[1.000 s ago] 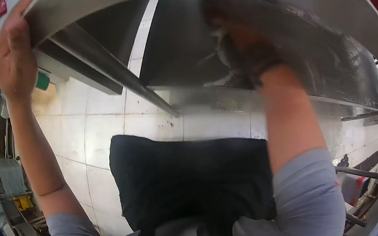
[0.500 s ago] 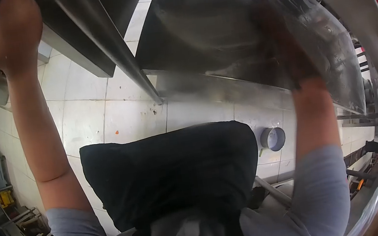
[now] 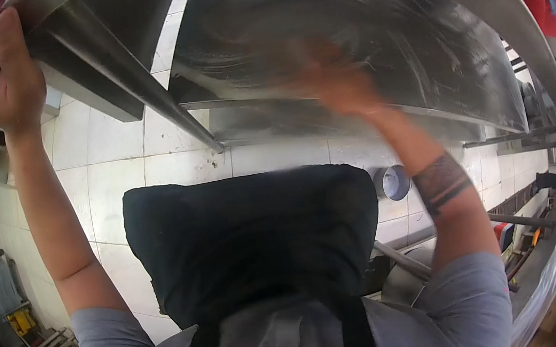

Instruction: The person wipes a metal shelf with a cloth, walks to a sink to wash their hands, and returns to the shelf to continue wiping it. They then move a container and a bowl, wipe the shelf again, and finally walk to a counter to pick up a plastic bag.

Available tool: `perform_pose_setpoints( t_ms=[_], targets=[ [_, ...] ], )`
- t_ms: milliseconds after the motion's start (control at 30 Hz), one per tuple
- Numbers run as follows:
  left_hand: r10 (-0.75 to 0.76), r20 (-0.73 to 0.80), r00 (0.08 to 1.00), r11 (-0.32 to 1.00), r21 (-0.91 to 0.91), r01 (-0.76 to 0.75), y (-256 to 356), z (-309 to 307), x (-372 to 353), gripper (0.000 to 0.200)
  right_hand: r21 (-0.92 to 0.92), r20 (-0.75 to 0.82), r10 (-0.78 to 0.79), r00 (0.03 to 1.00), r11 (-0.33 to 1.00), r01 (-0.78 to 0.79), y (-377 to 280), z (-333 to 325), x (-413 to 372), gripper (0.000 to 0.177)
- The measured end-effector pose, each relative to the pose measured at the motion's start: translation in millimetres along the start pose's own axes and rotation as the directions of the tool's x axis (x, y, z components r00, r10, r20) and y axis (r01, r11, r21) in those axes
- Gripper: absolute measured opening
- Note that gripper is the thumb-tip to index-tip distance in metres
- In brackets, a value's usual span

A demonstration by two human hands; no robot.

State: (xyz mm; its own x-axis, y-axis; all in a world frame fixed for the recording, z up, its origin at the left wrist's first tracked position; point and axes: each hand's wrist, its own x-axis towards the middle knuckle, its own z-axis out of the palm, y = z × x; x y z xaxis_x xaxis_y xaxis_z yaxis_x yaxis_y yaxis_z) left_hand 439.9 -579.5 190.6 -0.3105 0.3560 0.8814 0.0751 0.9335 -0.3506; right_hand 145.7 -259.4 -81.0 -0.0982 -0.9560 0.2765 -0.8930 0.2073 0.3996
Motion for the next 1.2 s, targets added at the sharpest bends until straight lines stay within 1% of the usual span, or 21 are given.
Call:
perform_pose_setpoints(
  t_ms=[33, 67, 133, 167, 200, 267, 300, 367, 433, 500, 533, 567, 633, 700, 767, 833, 900, 933, 1000, 1133, 1200],
  targets=[
    [0.035, 0.008, 0.999, 0.999, 0.04, -0.035, -2.6, 2.4, -7.1, 0.038, -0.057, 0.127, 0.055, 0.99, 0.997, -0.048, 44.9, -10.0, -27.3, 0.055],
    [0.05, 0.013, 0.999, 0.995, 0.08, -0.051, -1.8, 7.3, -10.7, 0.036, 0.026, 0.347, 0.333, 0.876, 0.931, -0.364, 69.9, -27.0, -32.5, 0.055],
    [0.069, 0.009, 0.998, 0.99, 0.126, -0.069, -1.7, 13.8, -17.6, 0.034, -0.044, 0.427, 0.531, 0.732, 0.82, -0.57, 172.5, 43.0, -86.8, 0.058],
    [0.073, 0.002, 0.997, 0.988, 0.138, -0.073, -1.8, 15.4, -18.6, 0.034, -0.3, 0.293, 0.476, 0.829, 0.869, -0.393, 226.1, 88.9, -95.5, 0.053],
    [0.078, -0.004, 0.997, 0.985, 0.152, -0.077, -3.2, 16.7, -20.4, 0.034, -0.543, 0.188, 0.361, 0.914, 0.814, -0.209, 250.4, 119.7, -95.9, 0.051],
    [0.084, -0.015, 0.996, 0.981, 0.179, -0.08, -3.7, 18.6, -22.9, 0.036, -0.421, 0.352, 0.345, 0.87, 0.889, -0.182, 194.4, 61.2, 10.9, 0.04],
    [0.086, -0.016, 0.996, 0.979, 0.189, -0.081, -3.9, 18.8, -22.9, 0.038, -0.175, 0.229, 0.036, 0.973, 0.985, 0.004, 192.0, 81.1, 42.2, 0.029],
    [0.088, -0.027, 0.996, 0.976, 0.202, -0.081, -4.3, 21.8, -23.5, 0.042, -0.016, 0.118, 0.07, 0.991, 0.998, -0.068, 106.5, 86.9, 146.6, 0.031],
    [0.077, -0.074, 0.994, 0.98, 0.191, -0.061, -4.4, 26.2, -23.9, 0.046, 0.171, -0.076, 0.039, 0.996, 0.985, -0.026, 5.1, 63.5, 212.3, 0.034],
    [0.075, -0.163, 0.984, 0.991, 0.125, -0.055, -8.4, 29.5, -22.3, 0.05, 0.364, -0.31, 0.071, 0.948, 0.93, 0.049, -81.0, 30.5, 233.9, 0.037],
    [0.076, -0.182, 0.98, 0.992, 0.109, -0.057, -10.5, 29.4, -21.7, 0.05, 0.512, -0.299, 0.148, 0.943, 0.859, 0.028, -108.9, -2.8, 227.4, 0.04],
    [0.076, -0.201, 0.977, 0.994, 0.093, -0.058, -12.5, 29.2, -21.3, 0.052, 0.515, -0.301, 0.147, 0.942, 0.857, 0.03, -120.1, -23.8, 209.7, 0.04],
    [0.13, -0.177, 0.976, 0.989, 0.094, -0.115, -12.8, 23.0, -17.5, 0.05, 0.712, -0.148, 0.099, 0.984, 0.701, 0.036, -119.2, -52.4, 173.7, 0.04],
    [0.171, -0.083, 0.982, 0.976, 0.152, -0.157, -12.3, 8.4, -11.4, 0.05, 0.711, -0.082, -0.029, 0.996, 0.698, 0.079, -104.7, -47.3, 130.1, 0.04],
    [0.181, -0.055, 0.982, 0.971, 0.167, -0.17, -10.1, 8.9, -13.4, 0.049, 0.736, -0.047, -0.034, 0.998, 0.675, 0.057, -86.0, -62.8, 87.8, 0.041],
    [0.163, -0.036, 0.986, 0.973, 0.172, -0.155, -7.5, 11.2, -19.5, 0.047, 0.765, -0.018, -0.057, 0.998, 0.642, 0.051, -87.1, -72.5, 92.1, 0.042],
    [0.147, -0.031, 0.989, 0.976, 0.17, -0.14, -2.2, 14.7, -22.4, 0.046, 0.644, -0.032, -0.055, 0.998, 0.763, 0.062, -109.5, -80.1, 113.3, 0.043],
    [0.136, -0.022, 0.99, 0.977, 0.169, -0.13, -3.4, 16.9, -23.7, 0.045, 0.649, -0.033, -0.059, 0.998, 0.758, 0.066, -124.4, -77.8, 129.3, 0.043],
    [0.108, -0.028, 0.994, 0.981, 0.165, -0.102, -2.1, 15.4, -26.2, 0.044, 0.6, 0.045, 0.029, 0.999, 0.798, -0.05, -149.1, -71.6, 162.7, 0.042],
    [0.009, -0.022, 1.0, 0.987, 0.158, -0.005, -10.9, 7.2, -38.1, 0.042, 0.608, 0.014, -0.036, 0.999, 0.794, 0.021, -136.2, -84.1, 144.7, 0.046],
    [-0.111, -0.018, 0.994, 0.985, 0.131, 0.113, -11.4, 3.8, -52.3, 0.042, 0.823, 0.403, 0.138, 0.905, 0.377, -0.425, -129.4, -100.0, 137.7, 0.055]
  ],
)
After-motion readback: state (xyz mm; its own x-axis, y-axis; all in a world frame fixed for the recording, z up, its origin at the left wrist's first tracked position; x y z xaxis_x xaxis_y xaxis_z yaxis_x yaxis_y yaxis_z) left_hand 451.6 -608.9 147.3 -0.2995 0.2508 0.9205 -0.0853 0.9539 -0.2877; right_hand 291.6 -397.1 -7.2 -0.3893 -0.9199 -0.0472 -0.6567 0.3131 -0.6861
